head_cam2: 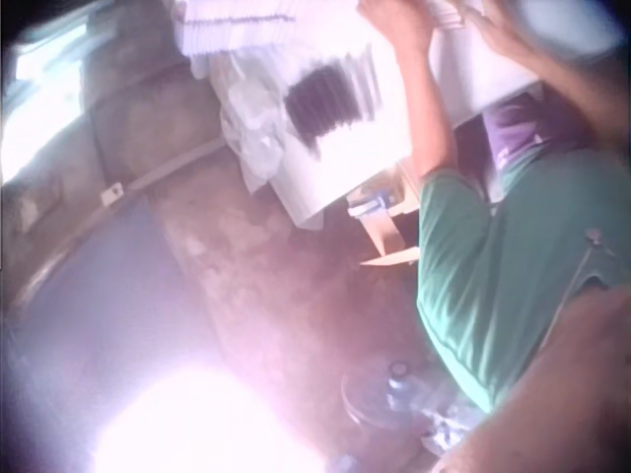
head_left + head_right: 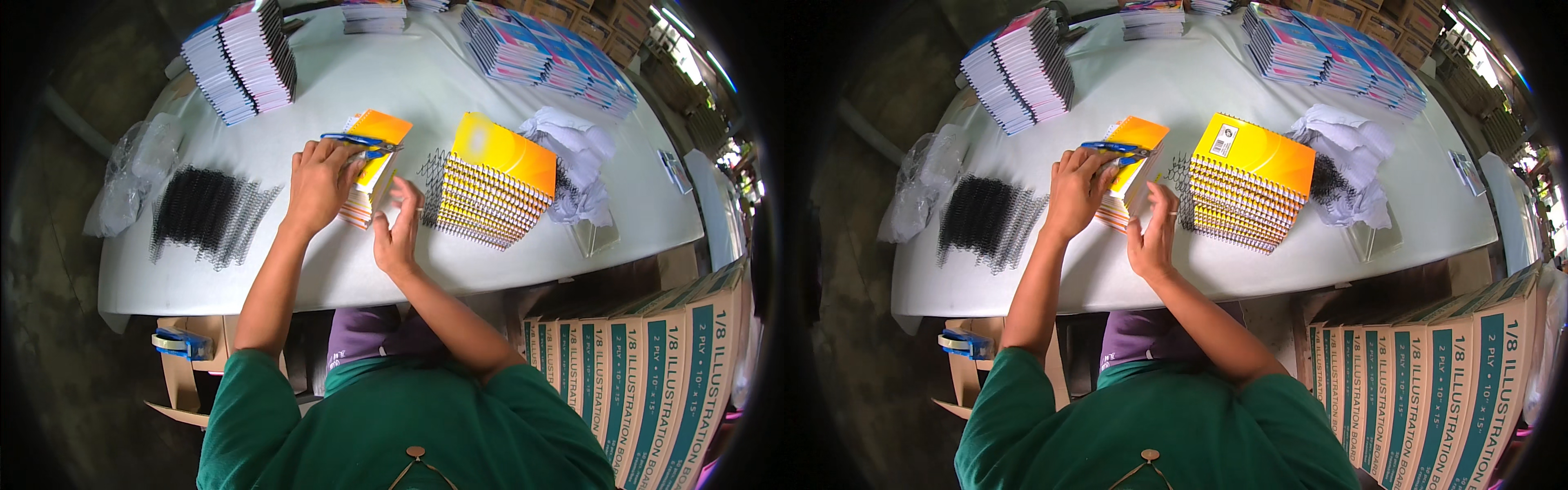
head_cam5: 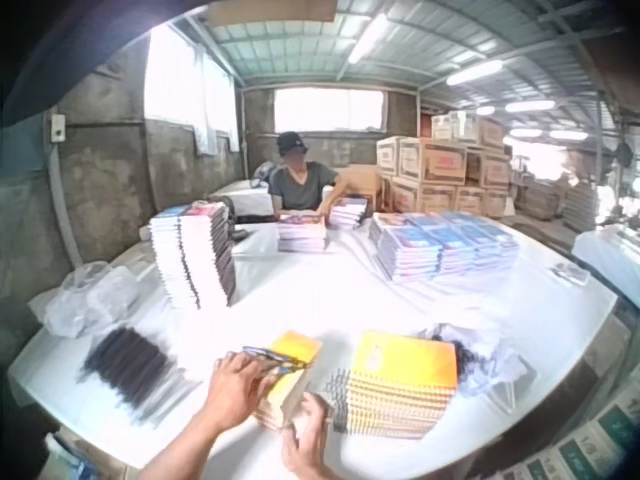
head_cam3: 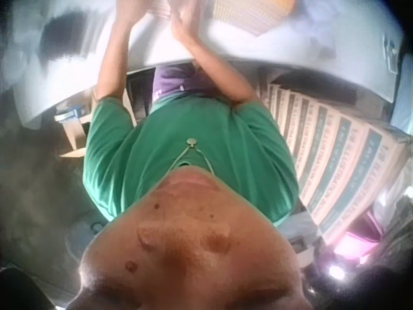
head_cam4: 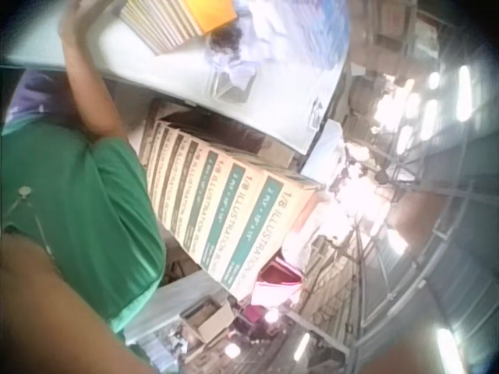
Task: The person binds notebooks by hand by sliding a plastic spiral coil through the pre-punched holes in the notebook pages and covers, then twisting the coil by hand until it is fully threaded through the spine.
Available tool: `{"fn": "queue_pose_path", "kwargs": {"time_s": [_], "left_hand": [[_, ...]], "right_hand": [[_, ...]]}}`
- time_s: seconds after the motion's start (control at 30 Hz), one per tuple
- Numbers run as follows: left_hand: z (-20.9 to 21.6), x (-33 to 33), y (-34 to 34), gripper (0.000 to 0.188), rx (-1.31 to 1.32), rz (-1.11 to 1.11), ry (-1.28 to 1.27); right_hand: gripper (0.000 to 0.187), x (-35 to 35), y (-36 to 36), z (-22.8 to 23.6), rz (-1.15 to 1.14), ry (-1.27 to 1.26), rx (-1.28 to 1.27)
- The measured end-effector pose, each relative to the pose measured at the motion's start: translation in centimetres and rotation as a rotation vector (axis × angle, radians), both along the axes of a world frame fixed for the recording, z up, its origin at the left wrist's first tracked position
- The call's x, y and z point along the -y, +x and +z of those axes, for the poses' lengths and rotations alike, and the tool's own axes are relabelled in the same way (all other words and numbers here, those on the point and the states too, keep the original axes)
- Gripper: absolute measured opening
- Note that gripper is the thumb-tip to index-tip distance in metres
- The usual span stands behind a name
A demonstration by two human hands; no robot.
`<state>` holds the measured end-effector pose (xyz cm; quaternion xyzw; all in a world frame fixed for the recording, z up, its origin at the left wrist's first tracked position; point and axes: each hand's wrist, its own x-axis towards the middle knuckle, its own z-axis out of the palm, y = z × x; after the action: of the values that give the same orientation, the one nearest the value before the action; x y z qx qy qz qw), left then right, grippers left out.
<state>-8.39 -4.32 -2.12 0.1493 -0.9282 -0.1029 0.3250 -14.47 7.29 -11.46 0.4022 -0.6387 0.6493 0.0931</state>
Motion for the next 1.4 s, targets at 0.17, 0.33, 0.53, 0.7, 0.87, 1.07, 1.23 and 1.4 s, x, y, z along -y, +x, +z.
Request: {"fn": "queue_pose_path", "kwargs": {"time_s": [0.17, 0.33, 0.53, 0.7, 0.87, 1.07, 1.23, 1.4], "left_hand": [[-0.9, 1.5, 1.6, 0.018, -0.316, 0.115, 0.139], [1.5, 0.9, 2.4, 0.018, -0.386, 0.235, 0.268], [1.9, 1.8, 1.3, 0.022, -0.038, -0.007, 0.345], [-1.0, -1.4, 5.4, 0.036, -0.366, 0.155, 0.566], [-8.5, -10.8, 11.8, 0.041, -0.301, 0.220, 1.428], [-3.1, -11.1, 12.1, 0.018, -0.303, 0.092, 1.163], [-2.3, -8.5, 9.2, 0.038, -0.272, -0.203, 0.965], [-8.3, -8.7, 6.7, 0.032, -0.348, -0.161, 1.149]], "right_hand": [[0.045, 0.0, -0.5, 3.0, -0.044, 0.259, -0.521], [0.026, -1.3, -0.8, 5.3, 0.028, 0.163, -0.651], [0.023, -6.9, 4.3, 4.6, 0.204, 0.025, -0.660], [0.024, -9.9, 4.6, 1.8, 0.188, 0.012, -0.588], [0.027, -10.9, 5.4, -0.9, 0.339, 0.000, -0.606], [0.060, -10.3, 5.0, 1.8, 0.185, -0.048, -0.193], [0.031, -10.3, 0.9, 2.6, 0.537, 0.146, 0.387], [0.019, -9.2, 0.1, 0.1, 0.462, 0.060, 0.444]]}}
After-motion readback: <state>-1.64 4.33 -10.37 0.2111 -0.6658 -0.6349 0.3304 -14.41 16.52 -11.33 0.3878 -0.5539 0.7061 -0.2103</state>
